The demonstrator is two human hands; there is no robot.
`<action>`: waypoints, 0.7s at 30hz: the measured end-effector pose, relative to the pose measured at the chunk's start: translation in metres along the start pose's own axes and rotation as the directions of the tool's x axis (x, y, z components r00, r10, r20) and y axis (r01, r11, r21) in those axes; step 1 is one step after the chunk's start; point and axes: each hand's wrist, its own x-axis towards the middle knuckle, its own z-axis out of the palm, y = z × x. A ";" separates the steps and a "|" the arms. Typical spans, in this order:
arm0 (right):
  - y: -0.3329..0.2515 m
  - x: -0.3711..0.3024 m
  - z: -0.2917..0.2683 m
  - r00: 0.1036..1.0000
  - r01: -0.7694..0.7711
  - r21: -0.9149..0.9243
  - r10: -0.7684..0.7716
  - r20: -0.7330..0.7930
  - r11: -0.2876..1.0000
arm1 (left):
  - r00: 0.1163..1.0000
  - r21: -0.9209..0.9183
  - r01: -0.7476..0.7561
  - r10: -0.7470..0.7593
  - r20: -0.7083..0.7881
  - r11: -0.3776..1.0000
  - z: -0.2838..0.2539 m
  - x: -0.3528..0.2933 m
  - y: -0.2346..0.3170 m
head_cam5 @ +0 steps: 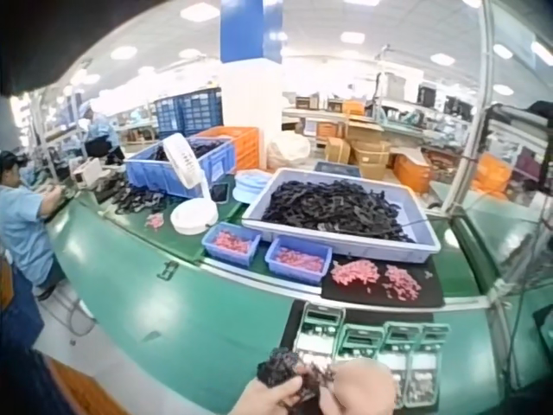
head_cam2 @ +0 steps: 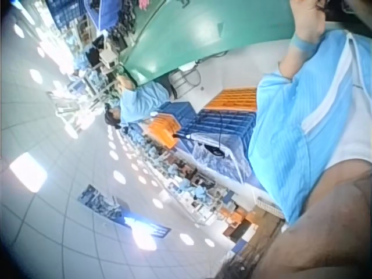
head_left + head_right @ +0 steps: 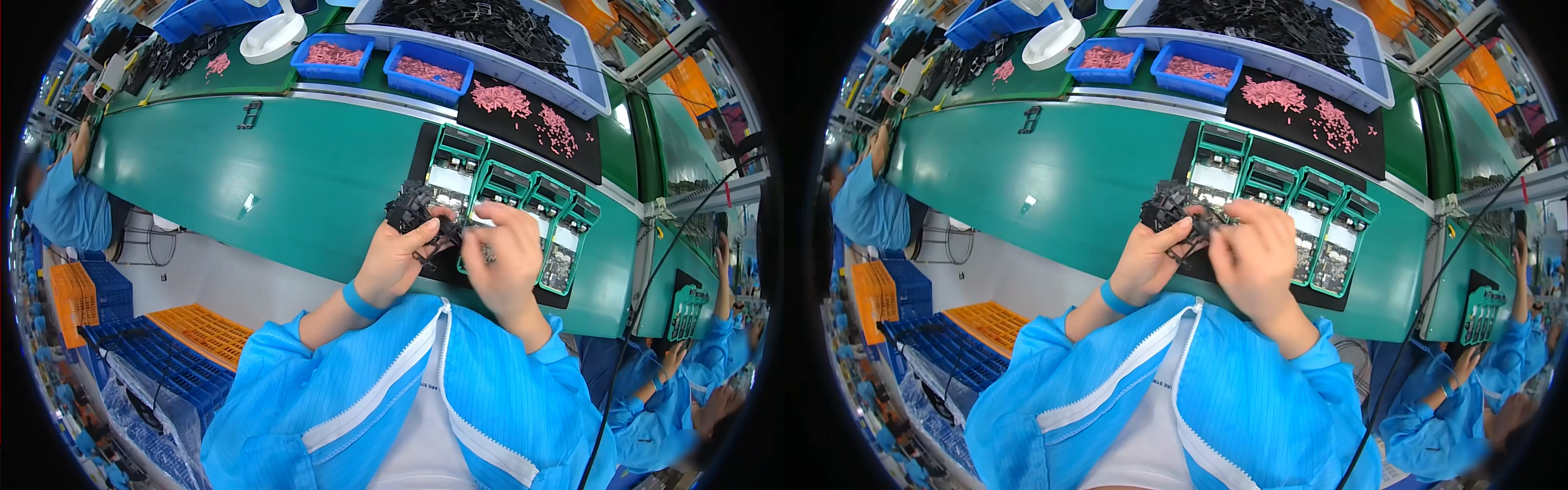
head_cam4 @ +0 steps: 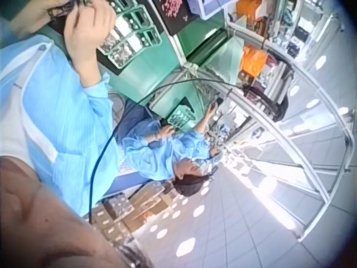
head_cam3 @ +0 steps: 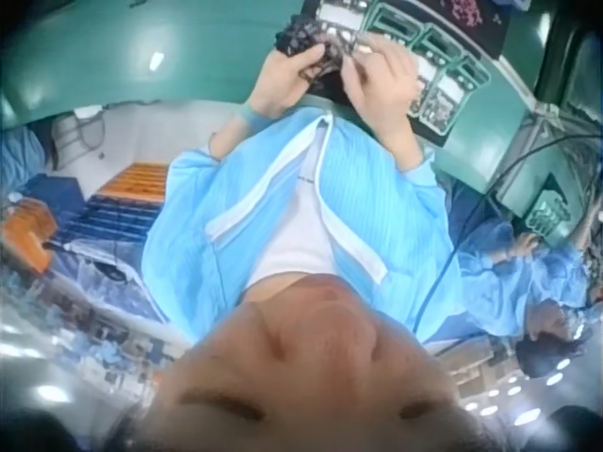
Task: Assembling electronic components onto circuit boards and into housings at a factory workstation.
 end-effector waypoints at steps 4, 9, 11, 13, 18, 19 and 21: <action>-0.011 -0.004 0.006 0.986 0.032 0.066 -0.043 0.162 0.997 | 0.999 -0.042 -0.023 0.024 0.029 0.999 0.003 -0.001 -0.004; -0.002 -0.005 0.001 0.990 -0.021 0.118 0.004 0.141 0.993 | 0.999 -0.045 0.018 -0.016 0.048 0.999 0.003 -0.003 -0.006; 0.001 -0.007 0.001 0.994 -0.026 0.062 0.019 0.106 0.998 | 0.997 -0.032 0.030 -0.027 0.073 0.999 0.003 -0.002 -0.007; 0.004 -0.008 -0.003 0.993 -0.014 0.036 0.009 0.117 0.999 | 0.997 0.011 0.026 -0.026 0.068 1.000 0.008 -0.005 -0.006; 0.016 -0.011 -0.016 0.996 -0.078 0.105 0.074 0.046 0.991 | 0.998 -0.014 0.034 -0.033 0.052 0.999 0.008 -0.008 -0.008; 0.022 -0.012 -0.022 0.996 -0.072 0.050 0.069 0.048 0.996 | 0.998 -0.013 0.049 -0.049 0.036 0.999 0.009 -0.008 -0.006; 0.032 -0.017 -0.036 0.993 -0.082 -0.036 0.085 0.086 0.996 | 0.996 0.016 0.044 -0.045 0.078 0.999 0.010 -0.006 0.003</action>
